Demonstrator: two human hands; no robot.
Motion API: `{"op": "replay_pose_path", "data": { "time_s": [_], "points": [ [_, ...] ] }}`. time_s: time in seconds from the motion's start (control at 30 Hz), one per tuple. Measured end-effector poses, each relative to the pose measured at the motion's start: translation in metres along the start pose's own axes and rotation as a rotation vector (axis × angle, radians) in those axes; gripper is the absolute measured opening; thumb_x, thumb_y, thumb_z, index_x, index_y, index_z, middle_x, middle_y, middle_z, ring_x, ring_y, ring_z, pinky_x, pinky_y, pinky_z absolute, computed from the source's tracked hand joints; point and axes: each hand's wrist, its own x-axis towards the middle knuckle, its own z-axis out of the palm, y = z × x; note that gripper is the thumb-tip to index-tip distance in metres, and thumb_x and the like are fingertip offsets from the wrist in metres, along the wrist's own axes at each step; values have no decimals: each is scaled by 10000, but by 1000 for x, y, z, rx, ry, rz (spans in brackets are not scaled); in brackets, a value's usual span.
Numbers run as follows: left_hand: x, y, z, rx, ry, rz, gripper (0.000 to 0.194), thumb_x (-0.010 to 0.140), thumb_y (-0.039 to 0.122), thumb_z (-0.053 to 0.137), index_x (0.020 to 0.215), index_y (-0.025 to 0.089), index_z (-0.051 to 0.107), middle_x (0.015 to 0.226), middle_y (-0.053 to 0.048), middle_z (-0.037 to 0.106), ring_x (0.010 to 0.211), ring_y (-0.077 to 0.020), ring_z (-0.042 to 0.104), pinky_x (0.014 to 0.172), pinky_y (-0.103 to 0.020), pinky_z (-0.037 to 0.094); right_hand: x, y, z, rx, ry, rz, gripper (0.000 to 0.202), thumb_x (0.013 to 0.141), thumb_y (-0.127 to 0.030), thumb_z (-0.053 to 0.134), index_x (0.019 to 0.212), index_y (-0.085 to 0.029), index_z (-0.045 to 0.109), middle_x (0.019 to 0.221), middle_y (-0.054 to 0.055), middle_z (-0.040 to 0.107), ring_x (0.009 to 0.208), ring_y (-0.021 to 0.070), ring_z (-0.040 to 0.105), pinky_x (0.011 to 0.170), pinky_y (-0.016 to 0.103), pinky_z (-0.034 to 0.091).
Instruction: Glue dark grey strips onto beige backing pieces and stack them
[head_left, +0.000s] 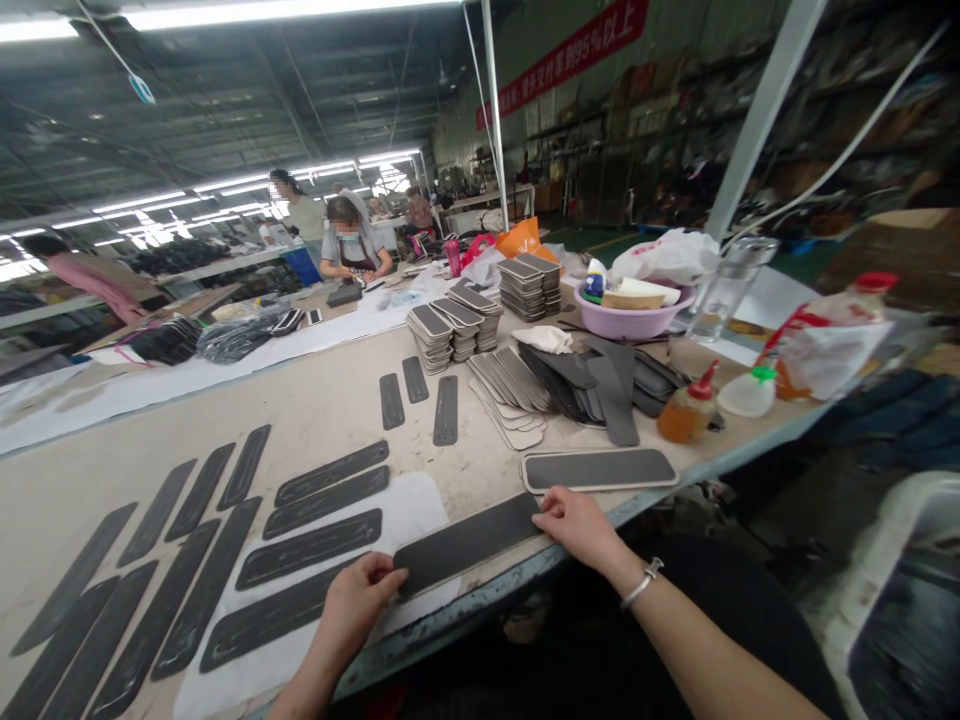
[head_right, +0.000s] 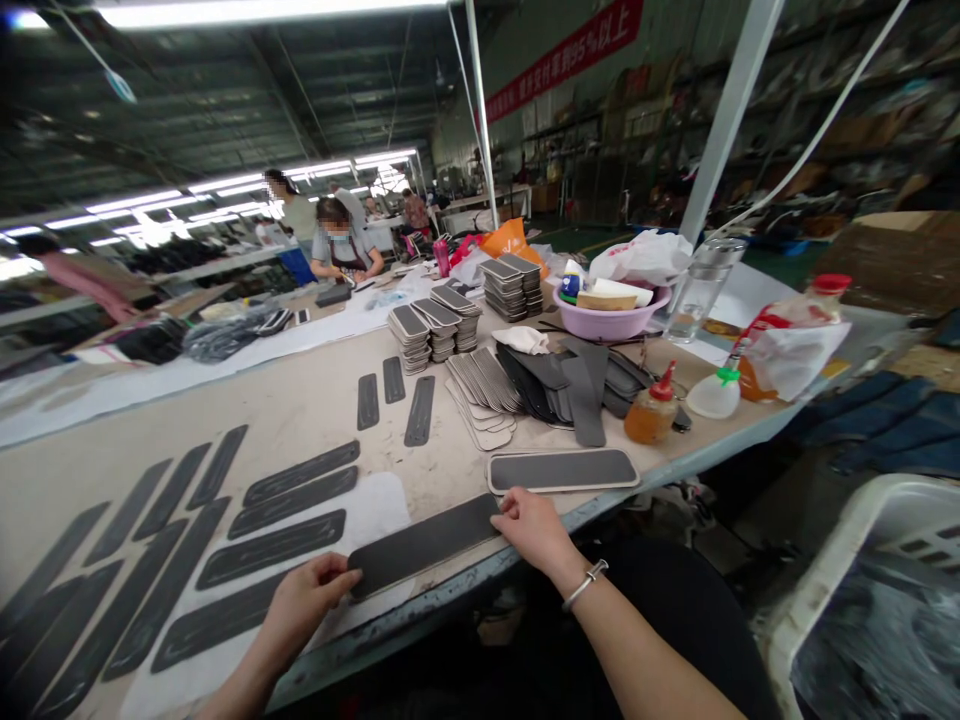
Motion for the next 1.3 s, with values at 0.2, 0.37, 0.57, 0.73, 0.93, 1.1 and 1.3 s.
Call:
{"op": "replay_pose_path", "data": {
  "time_s": [0.2, 0.37, 0.57, 0.73, 0.93, 1.1, 1.3],
  "points": [
    [1, 16, -4, 167, -12, -19, 207, 717, 388, 520, 686, 189, 568, 571, 26, 605, 585, -157, 564, 550, -230, 325, 3, -4, 0, -76, 1, 13, 105, 678, -299, 598, 702, -200, 574, 607, -13, 617, 581, 129, 547, 562, 217, 356],
    [4, 8, -2, 198, -51, 33, 223, 772, 379, 475, 737, 187, 582, 614, 12, 628, 614, -159, 583, 564, -222, 342, 6, -7, -1, -112, -26, 30, 108, 665, -306, 612, 687, -202, 594, 634, -5, 633, 616, 137, 563, 577, 218, 358],
    [3, 8, -1, 319, 25, 60, 197, 802, 314, 481, 741, 187, 619, 679, -8, 651, 694, -156, 586, 604, -218, 334, 5, -11, -1, -168, -46, 23, 125, 676, -327, 608, 676, -203, 590, 634, -9, 634, 621, 140, 569, 574, 221, 353],
    [5, 9, 2, 335, 48, 43, 166, 779, 304, 524, 724, 185, 626, 686, -9, 650, 673, -143, 574, 594, -218, 324, 5, -9, 0, -212, -59, -3, 143, 699, -353, 590, 686, -211, 585, 632, -16, 634, 627, 145, 572, 583, 230, 350],
    [7, 11, 2, 364, 39, 41, 143, 757, 281, 538, 684, 183, 611, 642, -10, 629, 647, -147, 562, 579, -228, 306, 7, -7, 2, -238, -81, -6, 154, 712, -367, 576, 684, -215, 575, 627, -17, 633, 620, 151, 571, 576, 234, 345],
    [8, 15, -1, 378, 10, 48, 110, 743, 248, 543, 672, 180, 594, 627, -10, 620, 631, -149, 558, 575, -228, 309, 7, -9, 2, -249, -63, -14, 154, 728, -359, 569, 687, -211, 574, 629, -9, 634, 624, 153, 568, 583, 236, 344],
    [9, 16, -1, 385, -14, 67, 108, 754, 228, 522, 667, 179, 561, 640, -15, 617, 659, -158, 566, 590, -232, 310, 6, -7, 4, -215, -44, -3, 130, 713, -336, 593, 683, -210, 585, 628, -5, 630, 618, 147, 560, 572, 229, 333]
  ]
}}
